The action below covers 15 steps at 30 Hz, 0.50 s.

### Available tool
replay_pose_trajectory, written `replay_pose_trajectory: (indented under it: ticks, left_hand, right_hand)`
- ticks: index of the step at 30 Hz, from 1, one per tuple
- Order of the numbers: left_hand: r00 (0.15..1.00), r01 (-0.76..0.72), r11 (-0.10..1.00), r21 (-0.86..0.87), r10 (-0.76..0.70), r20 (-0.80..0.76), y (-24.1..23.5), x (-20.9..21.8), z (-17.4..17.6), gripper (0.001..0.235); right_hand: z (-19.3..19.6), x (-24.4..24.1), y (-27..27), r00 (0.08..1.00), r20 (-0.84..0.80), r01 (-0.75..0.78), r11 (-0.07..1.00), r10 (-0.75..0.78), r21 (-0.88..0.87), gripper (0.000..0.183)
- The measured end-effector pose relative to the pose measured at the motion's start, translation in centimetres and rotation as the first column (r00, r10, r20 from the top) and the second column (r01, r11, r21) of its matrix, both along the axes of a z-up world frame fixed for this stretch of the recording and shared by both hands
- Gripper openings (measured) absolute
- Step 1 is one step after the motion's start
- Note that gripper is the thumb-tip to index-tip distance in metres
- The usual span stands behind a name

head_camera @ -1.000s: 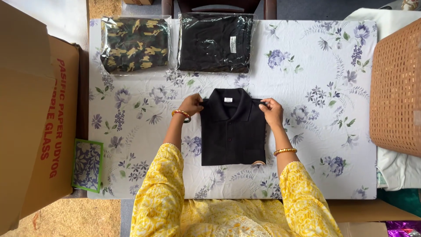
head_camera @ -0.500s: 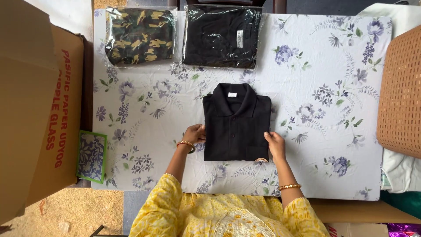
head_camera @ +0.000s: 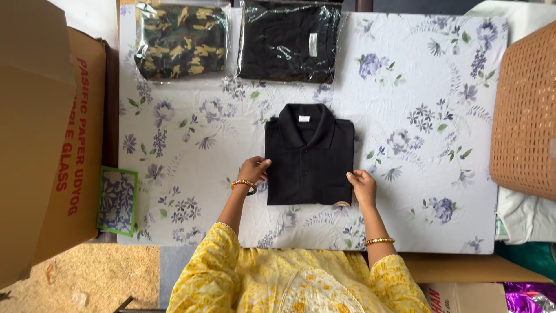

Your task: The person removes a black shirt from a plastic bag, lays it flat on a table, and folds it neatly. The folded shirt is placed on the table next to other packaged items.

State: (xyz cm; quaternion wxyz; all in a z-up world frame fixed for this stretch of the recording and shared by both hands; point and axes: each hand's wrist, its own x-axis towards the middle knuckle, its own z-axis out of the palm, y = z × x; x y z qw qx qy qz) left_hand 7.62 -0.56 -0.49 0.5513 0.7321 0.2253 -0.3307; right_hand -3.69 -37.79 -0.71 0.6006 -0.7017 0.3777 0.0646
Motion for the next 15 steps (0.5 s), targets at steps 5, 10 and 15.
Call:
replay_pose_trajectory:
  ticks: [5, 10, 15]
  left_hand:
    - [0.973, 0.229, 0.965, -0.129, -0.225, 0.044, 1.6, -3.2, -4.5, 0.036]
    - [0.978, -0.16, 0.918, -0.363, 0.097, -0.187, 2.7, -5.8, -2.1, 0.029]
    - [0.961, 0.209, 0.929, -0.305, -0.252, -0.111, 3.6, -9.3, -6.0, 0.025]
  right_hand:
    - [0.9, -2.2, 0.1, 0.996, -0.064, -0.064, 0.998, 0.065, 0.019, 0.023]
    - [2.0, -3.8, -0.3, 0.992, -0.093, -0.069, 0.991, 0.08, 0.11, 0.024]
    - [1.7, -6.0, -1.6, 0.983, -0.172, -0.024, 0.976, 0.063, 0.218, 0.018]
